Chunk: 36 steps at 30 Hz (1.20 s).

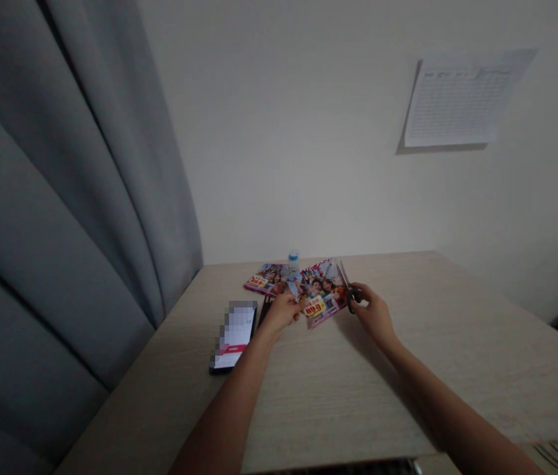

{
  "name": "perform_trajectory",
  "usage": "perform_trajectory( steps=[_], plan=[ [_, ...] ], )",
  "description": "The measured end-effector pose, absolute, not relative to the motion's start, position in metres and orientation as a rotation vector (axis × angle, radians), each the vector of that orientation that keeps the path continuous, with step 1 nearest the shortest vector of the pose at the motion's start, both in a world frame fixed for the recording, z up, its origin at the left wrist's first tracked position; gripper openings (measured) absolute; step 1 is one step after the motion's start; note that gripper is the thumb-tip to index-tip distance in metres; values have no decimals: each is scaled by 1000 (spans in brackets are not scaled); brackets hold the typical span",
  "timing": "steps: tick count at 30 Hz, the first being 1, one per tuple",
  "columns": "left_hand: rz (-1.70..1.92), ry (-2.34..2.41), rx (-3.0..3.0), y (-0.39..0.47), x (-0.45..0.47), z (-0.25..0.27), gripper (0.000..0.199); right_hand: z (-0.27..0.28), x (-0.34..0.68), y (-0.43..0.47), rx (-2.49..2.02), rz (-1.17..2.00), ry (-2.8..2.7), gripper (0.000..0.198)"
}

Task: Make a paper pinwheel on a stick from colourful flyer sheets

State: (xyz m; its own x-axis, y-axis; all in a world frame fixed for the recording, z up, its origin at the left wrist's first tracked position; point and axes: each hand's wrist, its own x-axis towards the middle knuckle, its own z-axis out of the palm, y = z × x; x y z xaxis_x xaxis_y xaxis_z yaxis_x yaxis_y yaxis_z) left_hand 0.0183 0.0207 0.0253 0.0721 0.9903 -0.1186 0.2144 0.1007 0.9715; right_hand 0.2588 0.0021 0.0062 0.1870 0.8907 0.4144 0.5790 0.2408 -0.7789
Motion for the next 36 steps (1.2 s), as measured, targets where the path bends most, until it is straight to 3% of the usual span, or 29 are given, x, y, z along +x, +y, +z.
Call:
perform_trajectory(
  steps=[13,27,36],
  plan=[
    [1036,1351,1331,20,17,28,37,0,254,7,-1325,782,-1317,45],
    [960,1306,1310,12,25,27,41,-2,255,10,-1220,882,-1011,57],
    [1156,1267,1233,13,30,21,32,1,243,5,-1190,954,-1033,58]
  ],
)
